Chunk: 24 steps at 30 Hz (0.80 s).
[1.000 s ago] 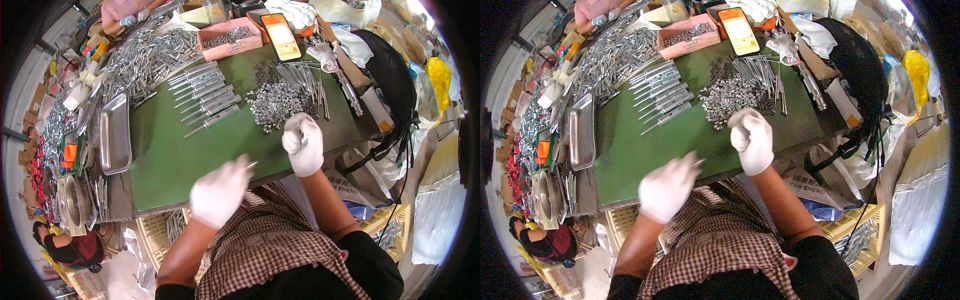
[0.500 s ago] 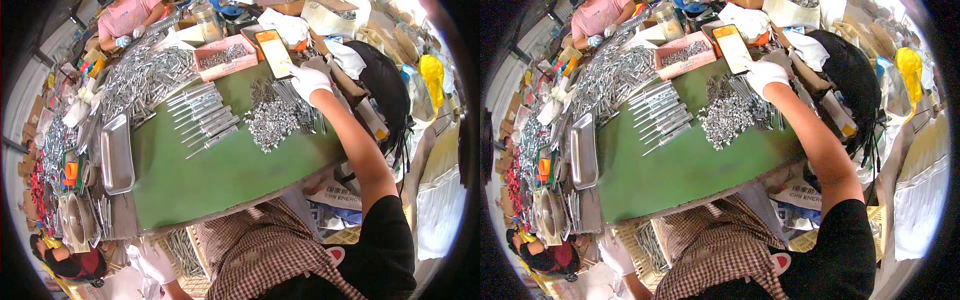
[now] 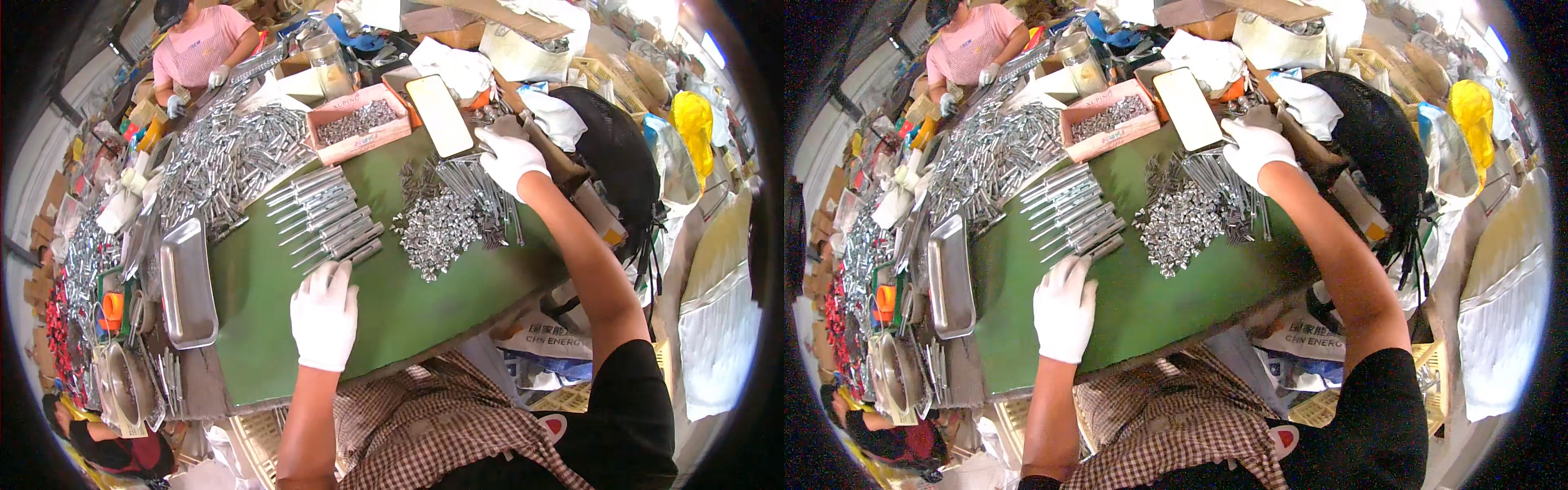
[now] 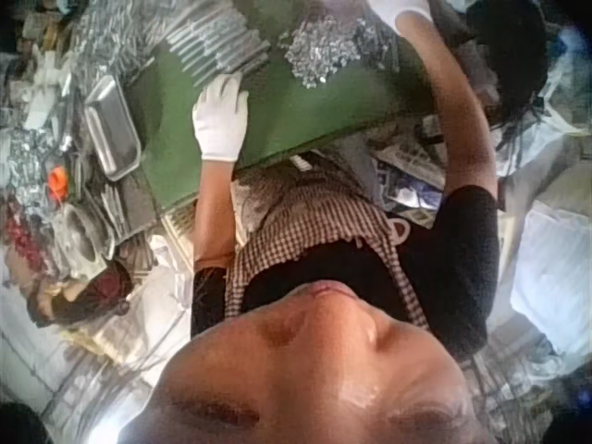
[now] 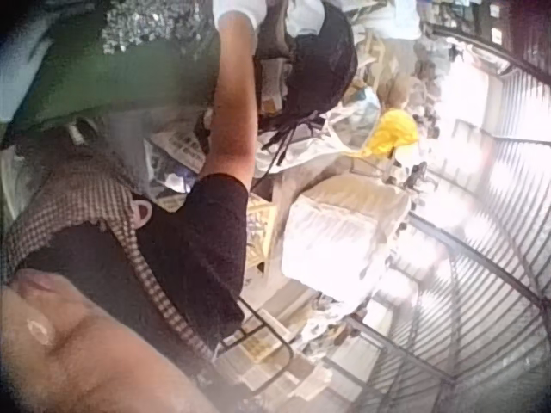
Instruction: Assembling small metal hardware components on a workshop workbench.
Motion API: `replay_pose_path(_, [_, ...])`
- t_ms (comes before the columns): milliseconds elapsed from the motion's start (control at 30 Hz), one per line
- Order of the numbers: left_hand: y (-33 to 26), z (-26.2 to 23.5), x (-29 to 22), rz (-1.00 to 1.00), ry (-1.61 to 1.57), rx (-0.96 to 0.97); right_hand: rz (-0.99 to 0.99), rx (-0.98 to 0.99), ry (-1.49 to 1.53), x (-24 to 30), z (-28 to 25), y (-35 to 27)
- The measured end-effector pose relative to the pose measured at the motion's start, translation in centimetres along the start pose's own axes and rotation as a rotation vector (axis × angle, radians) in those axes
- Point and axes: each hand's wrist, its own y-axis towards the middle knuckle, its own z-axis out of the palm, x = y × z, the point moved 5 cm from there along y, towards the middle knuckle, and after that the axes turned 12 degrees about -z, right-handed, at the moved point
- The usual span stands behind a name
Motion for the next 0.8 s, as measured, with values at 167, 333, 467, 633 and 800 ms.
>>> replay_pose_path(167, [1.2, 2.6, 0.4, -0.049, 0.108, 0.011, -0.016, -0.018, -0.006, -1.2, 0.8, -0.4])
replay_pose_path(333, [1.3, 2.6, 0.3, -0.055, 0.006, 0.000, -0.108, -0.075, -0.045, -1.5, 1.7, 1.7])
replay_pose_path(467, [1.3, 2.6, 0.3, -0.037, 0.010, -0.015, -0.065, 0.017, -0.061, -0.3, 1.7, 3.9])
replay_pose_path(633, [1.6, 2.8, -0.3, -0.033, -0.018, -0.005, -0.109, -0.065, -0.064, -1.6, 2.5, 5.2])
replay_pose_path(800, [1.3, 3.0, -0.1, -0.011, -0.064, 0.002, -0.131, -0.182, 0.088, 1.2, -0.6, -0.7])
